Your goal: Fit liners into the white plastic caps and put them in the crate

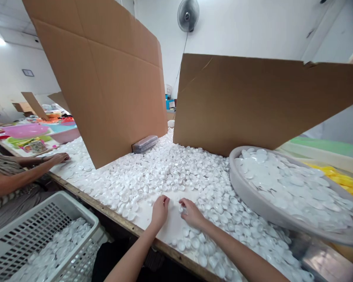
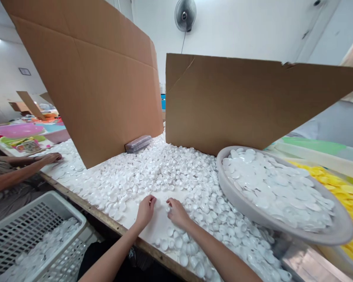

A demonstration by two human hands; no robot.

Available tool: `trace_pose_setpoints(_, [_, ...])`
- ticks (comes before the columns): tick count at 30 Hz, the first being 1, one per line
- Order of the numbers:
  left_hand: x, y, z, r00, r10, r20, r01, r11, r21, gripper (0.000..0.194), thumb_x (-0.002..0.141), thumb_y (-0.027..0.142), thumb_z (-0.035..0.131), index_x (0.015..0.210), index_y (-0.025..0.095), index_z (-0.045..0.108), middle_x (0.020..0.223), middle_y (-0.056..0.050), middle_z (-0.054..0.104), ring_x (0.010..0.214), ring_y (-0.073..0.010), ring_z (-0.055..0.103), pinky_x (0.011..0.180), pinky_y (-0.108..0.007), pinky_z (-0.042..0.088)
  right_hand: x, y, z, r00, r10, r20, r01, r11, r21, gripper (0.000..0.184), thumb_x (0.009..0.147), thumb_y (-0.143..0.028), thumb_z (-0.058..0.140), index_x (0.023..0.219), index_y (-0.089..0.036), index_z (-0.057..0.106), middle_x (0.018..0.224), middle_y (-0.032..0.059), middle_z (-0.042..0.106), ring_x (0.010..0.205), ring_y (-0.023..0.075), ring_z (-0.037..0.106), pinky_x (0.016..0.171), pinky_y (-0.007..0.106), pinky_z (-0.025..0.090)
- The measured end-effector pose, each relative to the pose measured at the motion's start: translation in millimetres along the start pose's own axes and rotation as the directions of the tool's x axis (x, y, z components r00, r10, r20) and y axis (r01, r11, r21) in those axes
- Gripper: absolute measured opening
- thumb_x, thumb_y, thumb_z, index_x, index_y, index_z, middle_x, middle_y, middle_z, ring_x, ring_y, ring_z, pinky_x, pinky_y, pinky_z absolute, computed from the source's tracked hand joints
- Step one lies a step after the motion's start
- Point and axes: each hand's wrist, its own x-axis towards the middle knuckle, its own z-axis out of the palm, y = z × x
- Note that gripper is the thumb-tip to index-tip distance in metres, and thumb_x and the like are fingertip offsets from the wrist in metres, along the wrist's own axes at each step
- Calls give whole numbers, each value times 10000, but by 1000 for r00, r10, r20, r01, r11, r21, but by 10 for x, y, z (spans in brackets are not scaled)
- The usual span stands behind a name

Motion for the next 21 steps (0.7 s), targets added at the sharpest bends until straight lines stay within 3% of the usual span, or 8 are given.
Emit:
trace_pose_setpoints(3, [10, 132, 63, 988, -91, 127, 113, 977, -183, 321, 838, 348, 229, 756, 162, 478, 638, -4, 548, 557, -95, 514, 569, -205, 342, -23, 16, -63, 993, 111, 30, -113, 992, 65, 538, 517, -85, 542, 1043, -159, 460, 986, 65, 488, 853, 147, 483, 746, 225, 373])
trace_pose_setpoints(6, [24, 237, 207, 966, -139, 218, 168, 978, -122, 294, 831, 323, 260, 741, 154, 483, 591, -5, 548, 567, -97, 517, 572, -199, 339, 15, 47, -72, 939, 304, 161, -329, 931, 156, 560, 508, -95, 571, 1054, -152, 463, 951, 54, 511, 690, 99, 514, 588, 182, 394])
trace_pose_setpoints(11, [-16, 288, 410, 971, -150, 187, 154, 988, -3, 196, 803, 265, 340, 748, 135, 475, 783, -59, 550, 748, -136, 500, 651, -231, 326, 98, 89, -4, 858, 424, 290, -508, 787, 351, 111, 671, -164, 498, 759, -111, 539, 583, -11, 529, 503, 65, 503, 477, 152, 392])
trace_pose_setpoints(16, [-5, 314, 379, 971, -42, 234, 8, 989, 146, 202, 816, 276, 312, 831, 148, 467, 838, -44, 507, 782, -128, 473, 691, -228, 322, 150, 115, -10, 784, 504, 363, -620, 660, 424, 55, 715, -134, 465, 738, -115, 512, 489, -15, 529, 441, 84, 532, 466, 183, 445])
trace_pose_setpoints(21, [169, 502, 378, 990, -1, 139, -38, 961, 273, 236, 812, 271, 322, 992, 200, 457, 1001, -59, 440, 921, -171, 414, 753, -272, 300, 186, 114, -32, 764, 517, 387, -643, 661, 387, 84, 732, -141, 458, 650, -129, 471, 401, -25, 499, 398, 101, 528, 437, 194, 452])
